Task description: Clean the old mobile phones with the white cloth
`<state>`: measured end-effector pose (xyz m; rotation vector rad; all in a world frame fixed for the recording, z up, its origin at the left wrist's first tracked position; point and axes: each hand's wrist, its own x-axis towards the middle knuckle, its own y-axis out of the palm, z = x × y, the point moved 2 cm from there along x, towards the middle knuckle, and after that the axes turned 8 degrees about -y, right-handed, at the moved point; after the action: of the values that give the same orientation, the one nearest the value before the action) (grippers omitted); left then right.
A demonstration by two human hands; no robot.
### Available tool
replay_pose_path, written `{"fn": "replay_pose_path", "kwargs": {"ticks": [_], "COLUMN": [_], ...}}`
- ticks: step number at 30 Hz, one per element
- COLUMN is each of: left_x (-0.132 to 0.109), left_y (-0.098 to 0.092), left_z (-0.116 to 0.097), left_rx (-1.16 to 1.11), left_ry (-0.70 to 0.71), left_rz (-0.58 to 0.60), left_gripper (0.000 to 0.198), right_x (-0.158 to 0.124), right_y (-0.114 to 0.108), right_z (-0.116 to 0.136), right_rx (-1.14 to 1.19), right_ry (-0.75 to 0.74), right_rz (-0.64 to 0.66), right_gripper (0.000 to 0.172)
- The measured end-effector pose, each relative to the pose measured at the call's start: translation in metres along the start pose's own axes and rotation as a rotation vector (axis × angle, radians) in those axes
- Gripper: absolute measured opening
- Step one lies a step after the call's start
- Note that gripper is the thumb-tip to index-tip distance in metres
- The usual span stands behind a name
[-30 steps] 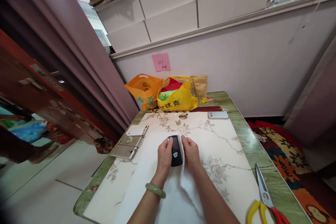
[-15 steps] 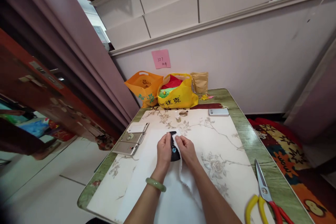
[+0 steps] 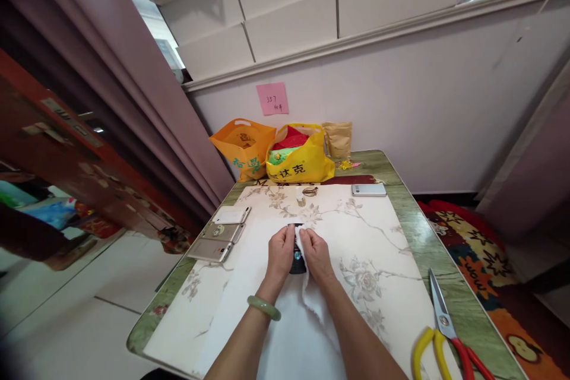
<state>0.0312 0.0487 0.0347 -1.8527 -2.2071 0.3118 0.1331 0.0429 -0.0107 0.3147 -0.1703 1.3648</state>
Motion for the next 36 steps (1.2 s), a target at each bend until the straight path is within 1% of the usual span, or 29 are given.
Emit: {"fn": "replay_pose_path", "kwargs": {"ticks": [4,9,14,18,22,24,26,28,30,32,34,36], "left_x": [0.012,0.025,0.03,0.033,0.033,0.029,0.022,0.011,-0.002,-0.012,-0.019,-0.021], "left_y": [0.003,0.006,0.005,0.002,0.004,0.008,0.011,0.014,0.014,0.01,0.002,-0.007], "left_z": [0.001,0.008,0.015,0.016,0.013,0.01,0.01,0.012,0.016,0.02,0.023,0.023], "left_rx": [-0.019,-0.138,-0.15,-0.186,-0.27,-0.316,-0.371,-0.408,-0.412,-0.387,-0.327,-0.225], "left_ry": [-0.03,-0.072,-0.113,-0.108,-0.095,-0.091,-0.095,-0.127,-0.168,-0.172,-0.207,-0.236], "left_rz": [-0.171,-0.33,-0.434,-0.515,-0.565,-0.571,-0.525,-0.392,-0.189,0.027,0.224,0.404], "left_gripper": [0.042,0.041,0.041,0.042,0.044,0.043,0.042,0.04,0.038,0.034,0.033,0.031], "right_x": [-0.001,-0.001,-0.002,-0.003,-0.005,-0.005,-0.005,-0.003,0.0,0.004,0.008,0.009], "right_y": [0.002,0.002,0.003,0.005,0.007,0.008,0.007,0.002,-0.004,-0.011,-0.017,-0.019], "right_z": [-0.001,-0.002,-0.003,-0.003,-0.004,-0.004,-0.004,-0.004,-0.005,-0.006,-0.008,-0.009], "right_rx": [-0.007,0.01,0.007,0.0,0.016,0.031,0.045,0.086,0.128,0.13,0.097,0.086], "right_ry": [0.01,0.036,0.047,0.036,0.039,0.031,0.032,0.072,0.122,0.139,0.137,0.144], "right_rz": [0.062,0.066,0.089,0.118,0.117,0.095,0.019,-0.1,-0.221,-0.311,-0.36,-0.36], "right_gripper": [0.043,0.042,0.043,0.043,0.042,0.041,0.04,0.039,0.039,0.041,0.043,0.043]}}
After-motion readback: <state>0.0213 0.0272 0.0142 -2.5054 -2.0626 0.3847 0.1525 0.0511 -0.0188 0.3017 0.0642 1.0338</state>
